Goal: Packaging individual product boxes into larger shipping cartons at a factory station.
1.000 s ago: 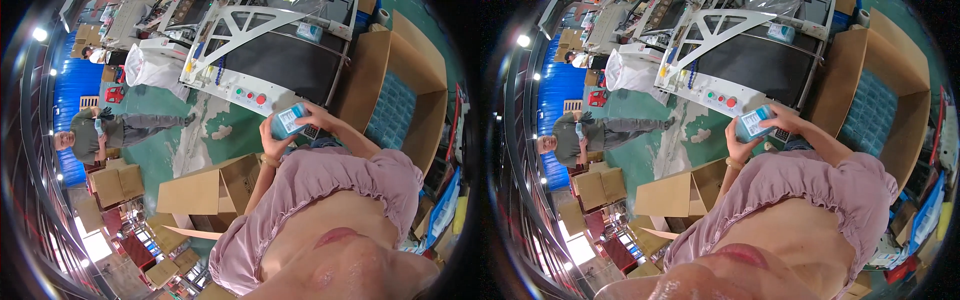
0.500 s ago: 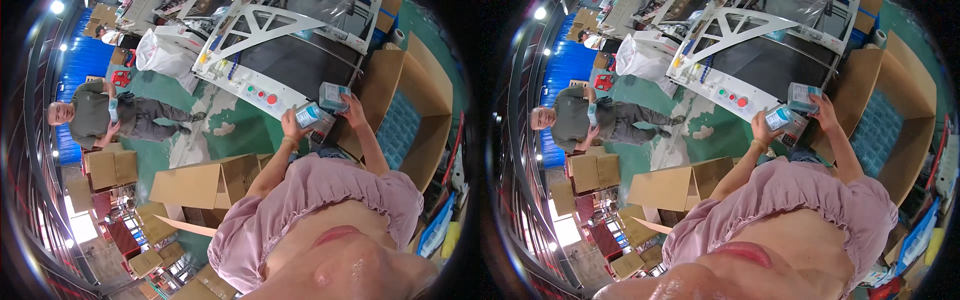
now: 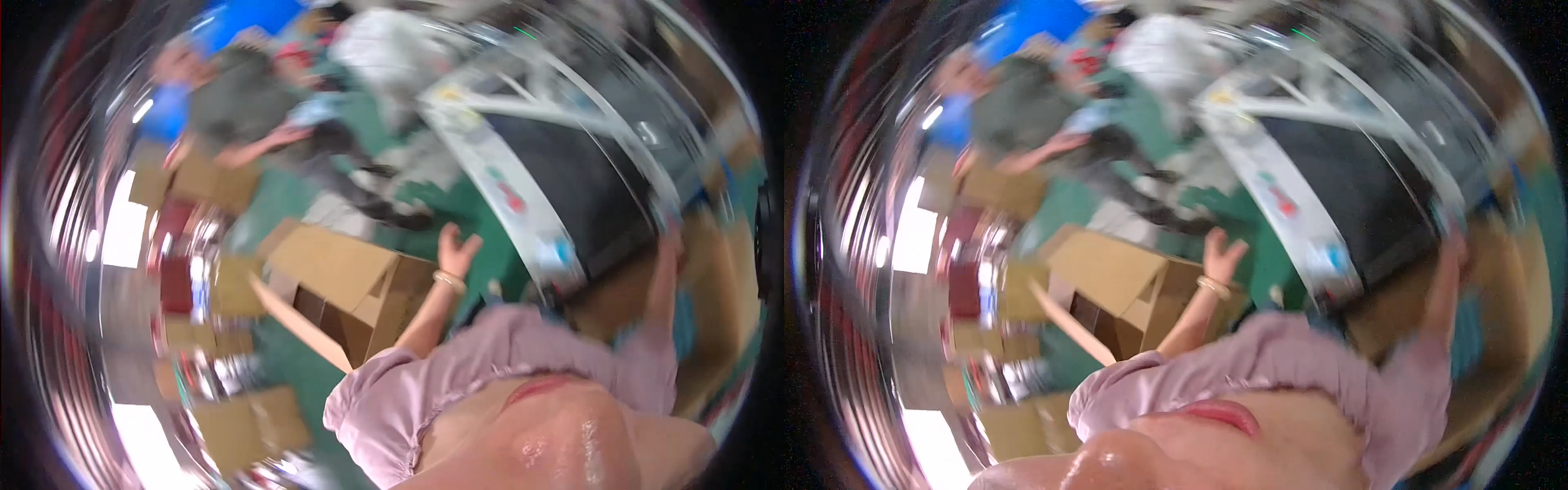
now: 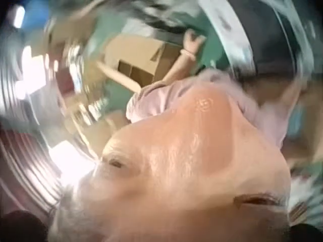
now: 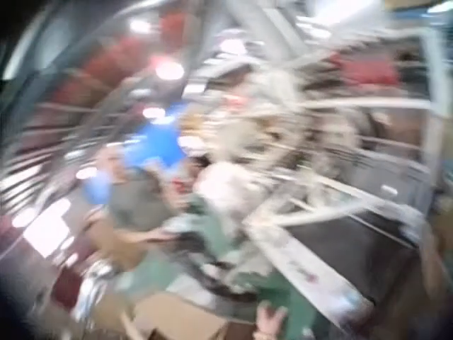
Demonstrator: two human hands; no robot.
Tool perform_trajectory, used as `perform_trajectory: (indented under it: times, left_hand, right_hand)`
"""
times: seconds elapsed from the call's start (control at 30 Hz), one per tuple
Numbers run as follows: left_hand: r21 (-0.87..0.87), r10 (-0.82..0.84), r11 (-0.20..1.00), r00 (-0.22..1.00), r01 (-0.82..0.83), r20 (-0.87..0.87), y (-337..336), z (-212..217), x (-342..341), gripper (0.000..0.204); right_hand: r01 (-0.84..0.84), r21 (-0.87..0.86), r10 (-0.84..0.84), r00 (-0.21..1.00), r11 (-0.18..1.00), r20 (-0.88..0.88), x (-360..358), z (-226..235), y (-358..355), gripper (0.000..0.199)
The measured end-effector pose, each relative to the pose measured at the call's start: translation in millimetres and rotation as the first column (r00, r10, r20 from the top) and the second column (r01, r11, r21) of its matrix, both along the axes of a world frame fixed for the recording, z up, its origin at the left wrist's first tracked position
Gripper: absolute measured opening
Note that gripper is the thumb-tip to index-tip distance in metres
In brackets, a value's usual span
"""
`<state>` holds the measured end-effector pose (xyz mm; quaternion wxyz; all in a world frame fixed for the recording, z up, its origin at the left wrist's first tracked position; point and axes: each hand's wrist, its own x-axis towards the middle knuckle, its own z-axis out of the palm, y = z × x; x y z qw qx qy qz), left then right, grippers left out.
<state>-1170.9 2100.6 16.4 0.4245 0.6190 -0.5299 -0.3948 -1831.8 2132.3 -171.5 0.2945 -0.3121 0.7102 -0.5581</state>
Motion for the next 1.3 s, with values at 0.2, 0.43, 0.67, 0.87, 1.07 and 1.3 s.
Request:
perform_trajectory:
  times: [0.2,0.43,0.67,0.87,1.07,1.3]
  left_hand:
    - [0.024,0.222,0.974,0.933,-0.224,-0.283,14,-15,23,0.071]
    - [0.177,0.196,0.89,0.002,-0.419,-0.981,-25,56,71,0.101]
    - [-0.202,-0.258,0.893,-0.088,-0.401,-0.962,-28,94,92,0.086]
    - [-0.09,-0.09,0.985,0.004,-0.15,-0.996,-22,85,81,0.072]
    - [-0.002,-0.018,0.999,0.326,0.049,-0.945,2,59,-6,0.061]
    - [-0.022,-0.248,0.949,0.701,0.314,-0.669,0,45,-51,0.074]
  right_hand:
    - [0.312,0.435,-0.487,0.786,0.845,0.381,86,34,-90,0.059]
    - [0.224,0.435,-0.413,0.814,0.872,0.409,82,60,-108,0.054]
    - [0.237,0.166,-0.275,0.925,0.957,0.263,79,69,-100,0.033]
    - [0.089,-0.118,-0.12,0.951,0.989,-0.285,212,146,-69,0.028]
    - [-0.602,-0.093,0.556,0.653,0.793,0.514,402,228,-20,0.029]
    - [-0.551,-0.199,0.519,0.517,0.811,0.681,427,273,-22,0.04]
